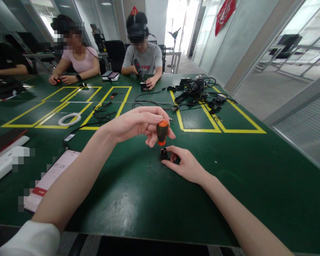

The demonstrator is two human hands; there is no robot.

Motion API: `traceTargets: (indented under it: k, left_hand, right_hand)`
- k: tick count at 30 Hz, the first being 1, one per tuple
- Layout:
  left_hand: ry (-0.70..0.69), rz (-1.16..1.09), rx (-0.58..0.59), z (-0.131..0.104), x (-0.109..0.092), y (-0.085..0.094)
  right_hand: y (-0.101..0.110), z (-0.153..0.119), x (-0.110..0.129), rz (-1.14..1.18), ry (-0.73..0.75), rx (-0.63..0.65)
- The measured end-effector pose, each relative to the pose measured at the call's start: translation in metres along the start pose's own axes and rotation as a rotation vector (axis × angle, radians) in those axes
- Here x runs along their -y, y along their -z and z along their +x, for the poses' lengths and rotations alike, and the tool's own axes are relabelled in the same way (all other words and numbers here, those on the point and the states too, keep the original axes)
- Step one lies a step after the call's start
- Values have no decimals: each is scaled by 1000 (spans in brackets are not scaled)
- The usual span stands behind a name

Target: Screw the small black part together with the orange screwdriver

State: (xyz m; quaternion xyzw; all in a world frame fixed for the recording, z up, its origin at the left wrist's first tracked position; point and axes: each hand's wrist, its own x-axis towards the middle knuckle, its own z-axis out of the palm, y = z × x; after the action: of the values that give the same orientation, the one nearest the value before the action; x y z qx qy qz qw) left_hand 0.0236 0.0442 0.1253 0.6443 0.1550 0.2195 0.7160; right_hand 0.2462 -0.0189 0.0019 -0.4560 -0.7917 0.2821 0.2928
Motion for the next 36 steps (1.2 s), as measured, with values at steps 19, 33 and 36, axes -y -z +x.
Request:
traceTargets:
  k: [19, 33, 36]
  left_hand:
    - [-16, 58, -55, -1, -1, 1]
    - [4, 62, -56, -1, -2, 4]
    - [18, 33, -50, -1, -2, 4]
  right_hand:
    - [0, 0, -1, 17, -19, 10]
    - [0, 1, 0, 18, -20, 9]
    - [-1, 0, -1, 19, -27, 17]
